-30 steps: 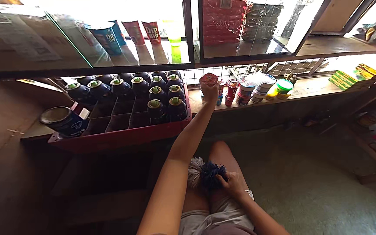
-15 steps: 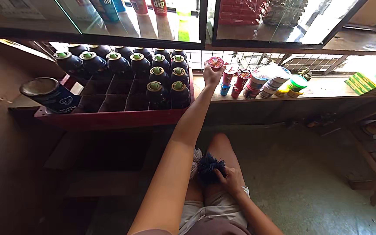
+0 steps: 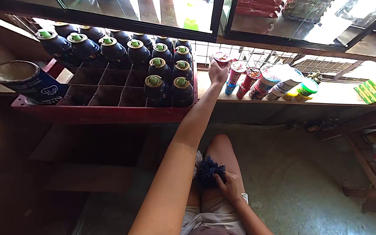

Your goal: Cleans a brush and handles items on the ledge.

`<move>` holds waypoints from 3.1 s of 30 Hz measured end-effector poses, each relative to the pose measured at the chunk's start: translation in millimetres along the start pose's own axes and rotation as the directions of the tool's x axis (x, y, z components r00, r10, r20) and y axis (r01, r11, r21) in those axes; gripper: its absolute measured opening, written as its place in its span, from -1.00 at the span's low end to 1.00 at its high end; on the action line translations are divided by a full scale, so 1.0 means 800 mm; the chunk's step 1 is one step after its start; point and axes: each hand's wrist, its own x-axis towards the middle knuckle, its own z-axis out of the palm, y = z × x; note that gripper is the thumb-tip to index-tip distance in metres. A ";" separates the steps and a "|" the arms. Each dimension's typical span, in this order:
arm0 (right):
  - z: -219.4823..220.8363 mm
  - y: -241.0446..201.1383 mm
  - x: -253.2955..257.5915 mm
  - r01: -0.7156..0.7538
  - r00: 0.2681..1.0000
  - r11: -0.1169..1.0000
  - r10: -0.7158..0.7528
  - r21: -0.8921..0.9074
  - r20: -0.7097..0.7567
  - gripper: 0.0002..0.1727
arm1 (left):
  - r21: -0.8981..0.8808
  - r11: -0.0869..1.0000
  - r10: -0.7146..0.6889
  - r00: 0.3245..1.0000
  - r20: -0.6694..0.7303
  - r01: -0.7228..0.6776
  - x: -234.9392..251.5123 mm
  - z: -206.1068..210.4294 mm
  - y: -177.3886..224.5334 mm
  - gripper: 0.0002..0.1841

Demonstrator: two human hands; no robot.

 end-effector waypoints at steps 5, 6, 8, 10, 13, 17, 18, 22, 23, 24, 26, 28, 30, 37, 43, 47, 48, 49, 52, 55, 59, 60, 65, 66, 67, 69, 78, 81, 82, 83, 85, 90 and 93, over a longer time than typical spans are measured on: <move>0.001 0.001 0.000 0.020 1.000 1.000 -0.020 0.000 -0.012 -0.44 | -0.033 0.998 -0.053 0.997 -0.053 0.051 0.004 0.000 0.000 -0.11; 0.001 0.001 -0.001 0.020 1.000 1.000 -0.020 0.000 -0.011 -0.44 | -0.037 0.997 -0.069 0.996 -0.057 0.067 0.004 0.000 -0.002 -0.10; 0.001 0.003 -0.001 0.016 1.000 1.000 -0.016 0.002 -0.010 -0.44 | -0.052 0.994 -0.099 0.993 -0.063 0.095 0.005 0.002 -0.005 -0.11; 0.001 0.002 -0.001 0.014 1.000 1.000 -0.014 0.007 -0.010 -0.44 | -0.054 0.991 -0.122 0.990 -0.063 0.119 0.004 0.003 -0.007 -0.11; 0.001 0.001 0.000 0.010 1.000 1.000 -0.009 0.017 -0.011 -0.46 | -0.021 0.989 -0.144 0.989 -0.043 0.143 0.005 0.003 -0.008 -0.08; 0.001 0.002 -0.002 -0.006 1.000 0.999 0.006 0.032 0.005 -0.43 | 0.052 0.988 -0.142 0.989 -0.034 0.143 0.004 0.000 -0.005 -0.08; 0.001 0.002 -0.002 -0.002 1.000 1.000 0.002 0.031 0.002 -0.43 | 0.071 0.988 -0.134 0.990 -0.040 0.137 0.004 -0.001 -0.005 -0.08; 0.001 0.001 0.000 0.014 1.000 1.000 -0.014 0.023 -0.010 -0.45 | 0.127 0.987 -0.094 0.995 -0.030 0.097 0.005 -0.002 -0.015 -0.09; 0.000 0.001 0.000 0.016 1.000 1.000 -0.015 0.026 -0.010 -0.45 | 0.131 0.987 -0.090 0.995 -0.030 0.093 0.006 -0.001 -0.017 -0.09; 0.001 0.002 0.000 0.015 1.000 1.000 -0.015 0.028 -0.007 -0.45 | 0.129 0.987 -0.091 0.995 -0.028 0.094 0.006 -0.001 -0.019 -0.09; 0.001 0.003 -0.001 0.013 1.000 0.999 -0.013 0.030 -0.007 -0.45 | 0.128 0.986 -0.109 0.994 -0.014 0.110 0.004 0.000 -0.023 -0.10; 0.001 0.002 0.000 0.020 1.000 0.999 -0.020 0.029 -0.014 -0.46 | 0.151 0.980 -0.129 0.992 -0.002 0.127 0.004 0.002 -0.030 -0.17; 0.000 0.001 0.000 0.022 1.000 0.999 -0.021 0.030 -0.013 -0.47 | 0.179 0.970 -0.171 0.985 0.013 0.166 0.001 0.003 -0.037 -0.19; 0.000 0.002 0.000 0.006 1.000 1.000 -0.006 0.029 -0.004 -0.46 | 0.168 0.958 -0.239 0.971 0.024 0.231 -0.015 0.003 -0.051 -0.19; 0.000 0.001 0.000 0.000 1.000 0.999 0.000 0.032 0.002 -0.43 | 0.181 0.965 -0.203 0.978 0.044 0.192 -0.018 0.003 -0.060 -0.05; 0.001 0.001 0.000 0.015 1.000 0.999 -0.014 0.029 -0.010 -0.44 | 0.139 0.976 -0.179 0.982 0.063 0.169 -0.019 0.001 -0.062 -0.05; 0.001 0.002 0.000 0.016 1.000 1.000 -0.016 0.027 -0.011 -0.44 | 0.133 0.974 -0.191 0.980 0.063 0.181 -0.020 0.001 -0.060 -0.06; 0.001 0.003 0.000 0.017 1.000 1.000 -0.017 0.023 -0.013 -0.44 | 0.130 0.973 -0.202 0.978 0.061 0.193 -0.020 0.001 -0.059 -0.07; 0.002 0.003 0.000 0.017 1.000 0.999 -0.017 0.027 -0.015 -0.45 | 0.146 0.968 -0.214 0.975 0.062 0.204 -0.023 0.002 -0.061 -0.09; 0.001 0.003 0.000 0.018 1.000 1.000 -0.017 0.026 -0.015 -0.45 | 0.167 0.968 -0.200 0.978 0.052 0.189 -0.024 0.002 -0.063 -0.12; 0.002 0.003 0.000 0.008 1.000 1.000 -0.008 0.030 -0.008 -0.44 | 0.153 0.974 -0.173 0.984 0.034 0.166 -0.023 0.004 -0.065 -0.13; 0.002 0.002 0.000 0.008 1.000 1.000 -0.008 0.025 -0.007 -0.43 | 0.154 0.974 -0.173 0.984 0.032 0.166 -0.023 0.004 -0.064 -0.13; 0.004 0.006 -0.002 0.018 1.000 0.999 -0.017 0.026 -0.016 -0.44 | 0.167 0.978 -0.125 0.992 0.005 0.122 -0.019 0.009 -0.065 -0.18; 0.003 0.006 -0.002 0.021 1.000 1.000 -0.021 0.022 -0.016 -0.44 | 0.158 0.981 -0.112 0.994 -0.007 0.111 -0.018 0.011 -0.067 -0.18; 0.003 0.005 -0.001 0.023 1.000 1.000 -0.022 0.019 -0.015 -0.44 | 0.157 0.982 -0.100 0.995 -0.017 0.101 -0.018 0.011 -0.069 -0.17; 0.002 0.004 -0.001 0.022 1.000 0.999 -0.021 0.024 -0.014 -0.45 | 0.173 0.981 -0.081 0.997 -0.021 0.083 -0.017 0.012 -0.070 -0.12; 0.001 0.003 0.000 0.013 1.000 1.000 -0.013 0.028 -0.001 -0.46 | 0.186 0.978 -0.089 0.995 -0.037 0.095 0.004 0.023 -0.069 -0.07; 0.002 0.005 -0.001 0.003 1.000 0.999 -0.003 0.037 0.010 -0.46 | 0.205 0.973 -0.099 0.994 -0.045 0.106 0.013 0.026 -0.068 -0.05; 0.002 0.005 -0.001 0.003 1.000 0.999 -0.003 0.044 0.016 -0.46 | 0.212 0.972 -0.095 0.995 -0.043 0.102 0.016 0.027 -0.068 -0.05; 0.003 0.006 0.000 0.004 1.000 0.999 -0.005 0.046 0.016 -0.46 | 0.218 0.972 -0.085 0.995 -0.047 0.093 0.020 0.029 -0.068 -0.06; 0.003 0.006 0.000 0.004 1.000 0.999 -0.005 0.047 0.018 -0.47 | 0.230 0.970 -0.075 0.996 -0.044 0.083 0.024 0.030 -0.069 -0.06; 0.001 0.005 0.000 0.006 1.000 0.999 -0.008 0.051 0.028 -0.47 | 0.242 0.966 -0.085 0.996 -0.014 0.086 0.031 0.031 -0.075 -0.03; 0.002 0.005 0.001 0.012 1.000 0.999 -0.014 0.052 0.028 -0.46 | 0.226 0.972 -0.069 0.998 0.008 0.065 0.032 0.032 -0.080 -0.05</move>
